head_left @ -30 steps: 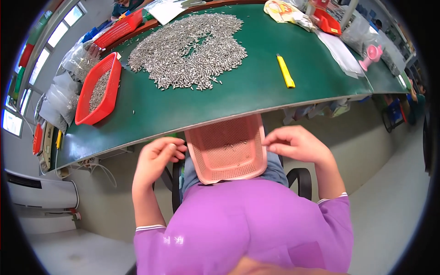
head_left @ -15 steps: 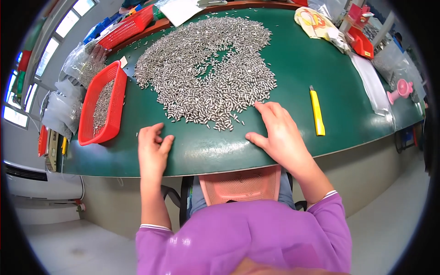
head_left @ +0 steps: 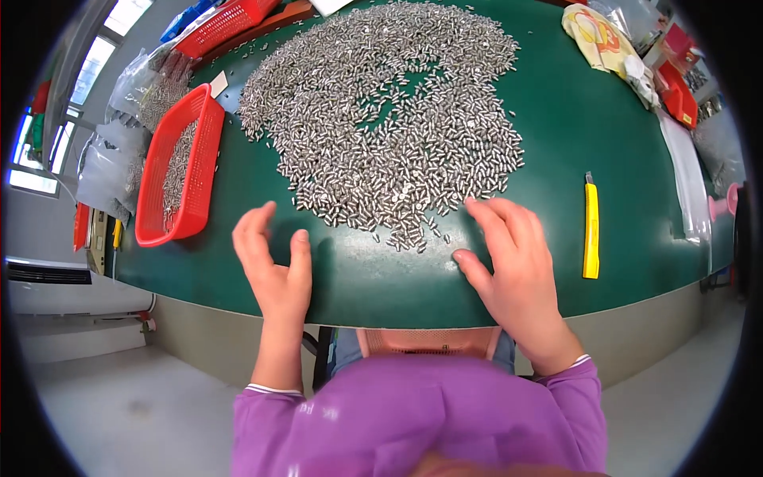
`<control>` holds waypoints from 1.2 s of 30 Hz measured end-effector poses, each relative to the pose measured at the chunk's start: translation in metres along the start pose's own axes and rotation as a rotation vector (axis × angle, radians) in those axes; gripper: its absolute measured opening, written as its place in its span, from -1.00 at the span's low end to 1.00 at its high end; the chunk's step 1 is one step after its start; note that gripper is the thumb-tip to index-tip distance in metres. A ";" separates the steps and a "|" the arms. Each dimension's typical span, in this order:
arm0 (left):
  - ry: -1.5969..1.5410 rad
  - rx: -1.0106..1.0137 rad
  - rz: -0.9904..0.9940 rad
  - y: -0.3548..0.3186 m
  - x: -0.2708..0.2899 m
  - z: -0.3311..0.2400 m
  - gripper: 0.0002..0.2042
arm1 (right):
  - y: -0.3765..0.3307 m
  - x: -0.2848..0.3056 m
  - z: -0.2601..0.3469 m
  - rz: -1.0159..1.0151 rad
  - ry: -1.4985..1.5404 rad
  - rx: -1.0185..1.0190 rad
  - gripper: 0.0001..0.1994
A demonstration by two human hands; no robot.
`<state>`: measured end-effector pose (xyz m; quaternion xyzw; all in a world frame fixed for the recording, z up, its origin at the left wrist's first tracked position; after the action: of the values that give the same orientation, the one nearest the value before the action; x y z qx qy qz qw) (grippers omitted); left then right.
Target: Picking up and inspecting small silver metal components on a workbench in a factory.
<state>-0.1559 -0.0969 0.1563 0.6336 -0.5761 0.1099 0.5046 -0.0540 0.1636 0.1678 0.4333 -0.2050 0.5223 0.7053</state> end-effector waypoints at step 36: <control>-0.160 -0.338 0.512 -0.025 -0.059 -0.096 -0.25 | -0.012 -0.024 0.012 -0.039 0.160 0.024 -0.54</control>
<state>-0.1110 0.0083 0.1460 0.3819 -0.7650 0.0860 0.5115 -0.0498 0.1394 0.1521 0.4028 -0.1331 0.5437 0.7242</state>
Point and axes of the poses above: each hand's wrist, its own y-axis towards the middle knuckle, its own x-axis out of the back of the hand, z = x × y, the point moved 4 cm from there along y, towards the middle knuckle, and after that the axes turned 3 degrees about y, right-handed, at the moved point
